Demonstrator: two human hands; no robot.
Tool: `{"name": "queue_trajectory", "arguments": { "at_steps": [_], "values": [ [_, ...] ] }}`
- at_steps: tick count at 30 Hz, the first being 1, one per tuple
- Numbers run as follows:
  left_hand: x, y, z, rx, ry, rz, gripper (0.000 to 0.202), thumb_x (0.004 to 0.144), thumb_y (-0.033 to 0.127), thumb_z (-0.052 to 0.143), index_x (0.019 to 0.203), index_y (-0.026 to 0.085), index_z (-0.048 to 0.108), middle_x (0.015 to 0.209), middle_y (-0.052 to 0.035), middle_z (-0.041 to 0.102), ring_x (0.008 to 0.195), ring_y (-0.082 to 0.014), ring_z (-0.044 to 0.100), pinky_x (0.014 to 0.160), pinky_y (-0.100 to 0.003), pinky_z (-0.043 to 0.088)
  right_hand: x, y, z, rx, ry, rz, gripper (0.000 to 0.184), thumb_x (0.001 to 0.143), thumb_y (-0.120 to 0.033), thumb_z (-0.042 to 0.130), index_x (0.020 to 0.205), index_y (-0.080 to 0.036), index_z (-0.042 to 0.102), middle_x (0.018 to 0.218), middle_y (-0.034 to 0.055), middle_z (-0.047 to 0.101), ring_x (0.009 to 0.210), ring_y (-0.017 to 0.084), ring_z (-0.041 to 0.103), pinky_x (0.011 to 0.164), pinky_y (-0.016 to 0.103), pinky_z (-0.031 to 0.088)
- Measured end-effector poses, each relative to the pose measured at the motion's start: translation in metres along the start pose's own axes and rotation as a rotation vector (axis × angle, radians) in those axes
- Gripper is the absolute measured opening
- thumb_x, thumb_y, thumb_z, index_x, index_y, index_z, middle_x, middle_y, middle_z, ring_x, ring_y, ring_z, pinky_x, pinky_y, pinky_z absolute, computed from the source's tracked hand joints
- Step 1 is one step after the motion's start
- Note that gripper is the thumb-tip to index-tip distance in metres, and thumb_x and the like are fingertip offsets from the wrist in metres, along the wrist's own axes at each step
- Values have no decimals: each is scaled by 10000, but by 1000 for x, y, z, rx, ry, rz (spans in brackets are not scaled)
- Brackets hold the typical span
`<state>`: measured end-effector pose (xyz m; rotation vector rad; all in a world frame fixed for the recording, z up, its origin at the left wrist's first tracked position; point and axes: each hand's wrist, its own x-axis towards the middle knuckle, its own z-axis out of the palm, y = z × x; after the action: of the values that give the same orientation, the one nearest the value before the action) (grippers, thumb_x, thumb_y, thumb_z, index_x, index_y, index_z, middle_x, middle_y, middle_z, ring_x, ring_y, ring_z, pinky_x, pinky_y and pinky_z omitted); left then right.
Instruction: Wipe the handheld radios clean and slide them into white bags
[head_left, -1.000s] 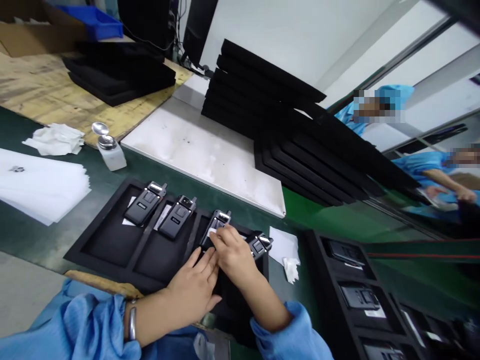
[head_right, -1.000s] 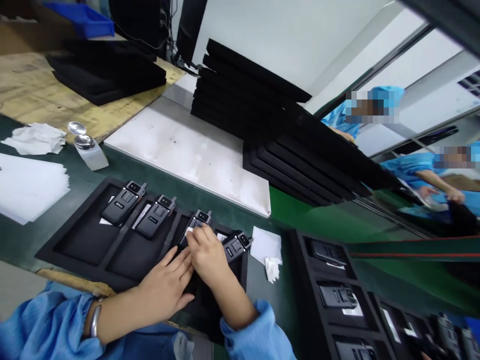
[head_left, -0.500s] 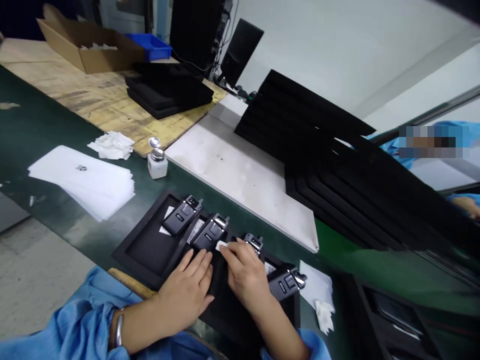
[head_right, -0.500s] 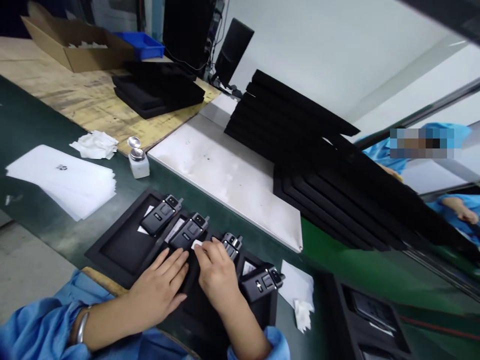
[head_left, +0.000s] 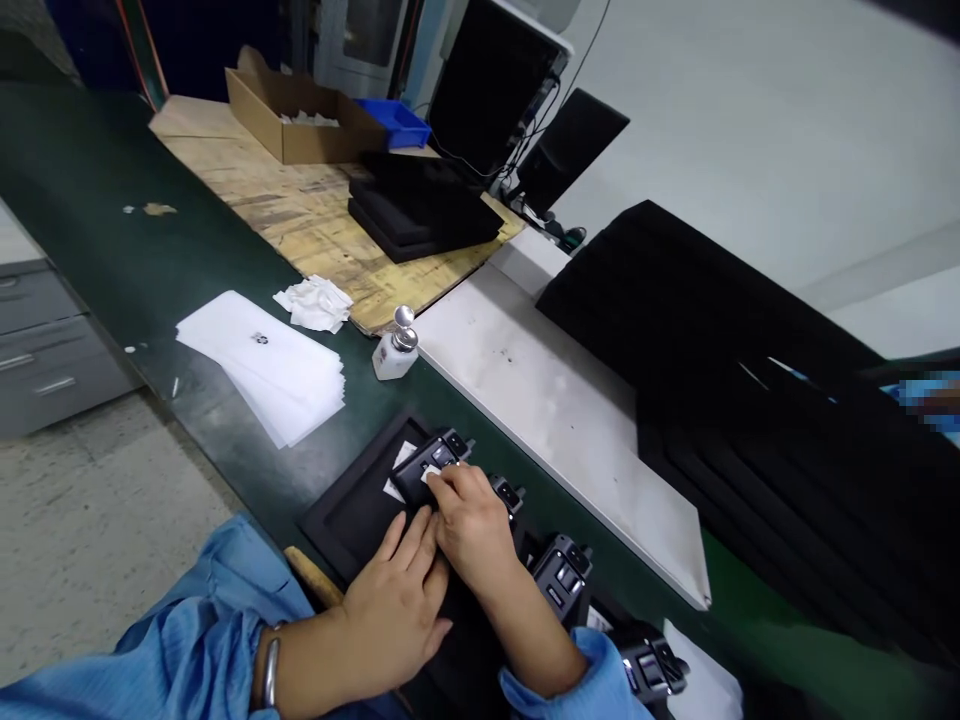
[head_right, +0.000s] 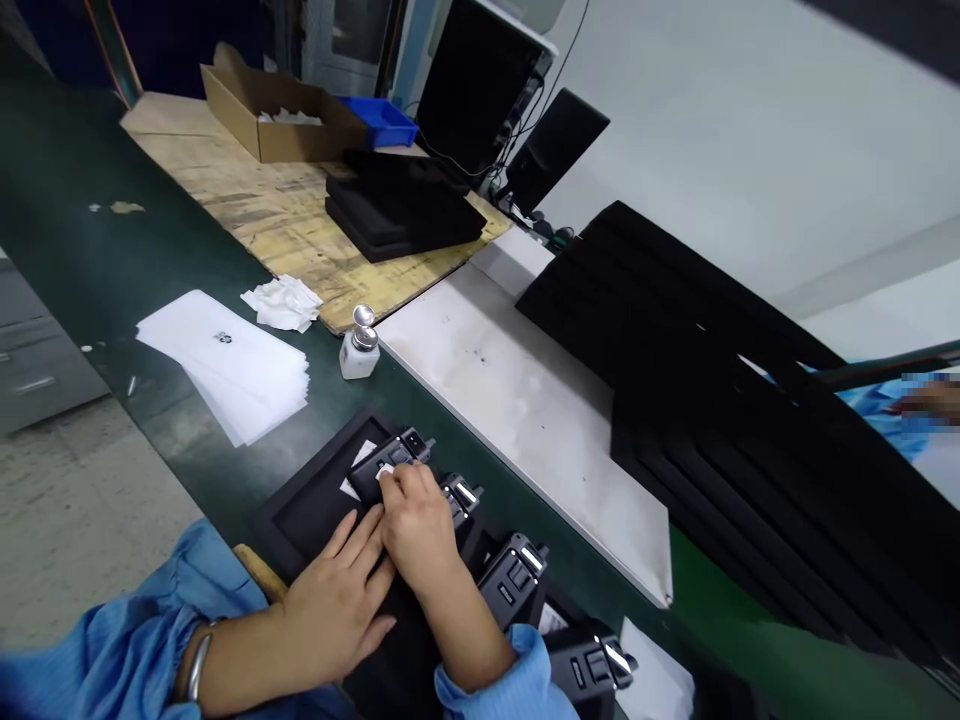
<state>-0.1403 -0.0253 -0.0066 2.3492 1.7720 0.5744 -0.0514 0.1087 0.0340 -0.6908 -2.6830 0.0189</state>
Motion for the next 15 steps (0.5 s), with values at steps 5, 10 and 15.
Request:
{"name": "queue_trajectory", "arguments": {
  "at_steps": [5,10,15],
  "values": [
    [0,-6,1,-47,-37,-29,655,927,545,441,1342,47,539,1449,-266,431,1406,-397,296,1145,-541,132,44,-12,18,-27,-57,33,303,802,-5,500,948,-153,720,867,99,633,821,238,527,738,341,505],
    [-1,-8,-1,14,5,-32,645,914,523,475,1349,51,530,1514,-291,302,1432,-401,242,1126,-558,178,32,28,-17,51,244,233,256,908,-135,496,982,-204,731,955,73,672,871,202,606,796,336,517],
    [1,-9,0,45,73,3,545,877,419,536,1325,109,571,1522,-255,318,1420,-388,286,1110,-562,226,-122,103,-84,-60,609,850,298,840,-432,589,908,-182,736,908,78,708,848,236,645,825,380,503]
  ]
}}
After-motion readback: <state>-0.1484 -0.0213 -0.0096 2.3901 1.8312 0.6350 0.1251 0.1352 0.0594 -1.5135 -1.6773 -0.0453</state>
